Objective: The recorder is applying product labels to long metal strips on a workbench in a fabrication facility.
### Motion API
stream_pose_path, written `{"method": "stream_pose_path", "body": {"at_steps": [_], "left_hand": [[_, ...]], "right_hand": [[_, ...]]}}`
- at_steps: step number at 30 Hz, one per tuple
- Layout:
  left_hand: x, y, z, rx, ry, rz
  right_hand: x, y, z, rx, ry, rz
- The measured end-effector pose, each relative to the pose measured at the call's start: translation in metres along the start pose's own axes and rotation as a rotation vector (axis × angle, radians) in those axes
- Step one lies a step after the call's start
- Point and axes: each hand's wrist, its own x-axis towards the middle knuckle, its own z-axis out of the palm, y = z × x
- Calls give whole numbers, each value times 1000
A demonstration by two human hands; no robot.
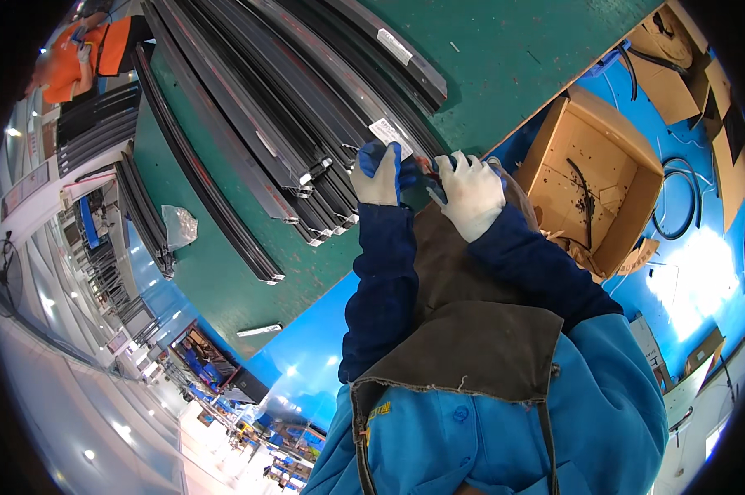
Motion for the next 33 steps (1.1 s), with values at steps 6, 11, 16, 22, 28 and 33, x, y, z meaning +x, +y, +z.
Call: {"method": "stream_pose_path", "body": {"at_steps": [6, 11, 16, 22, 28, 33], "left_hand": [[-13, 6, -2, -139, -84, 10], [-9, 2, -7, -100, -98, -9], [-16, 16, 3, -30, -73, -58], [-21, 8, -2, -81, -101, -7], [-28, -6, -5, -175, -144, 48], [-32, -7, -11, -140, -128, 38]], "right_hand": [[3, -6, -2, -1, 55, 83], [-7, 12, -10, 107, 92, -12], [-29, 26, -13, 291, 61, 25], [-44, 28, -19, 346, -13, 54], [-42, 27, -10, 198, 89, -78], [-35, 34, -8, 210, 156, -158]]}}
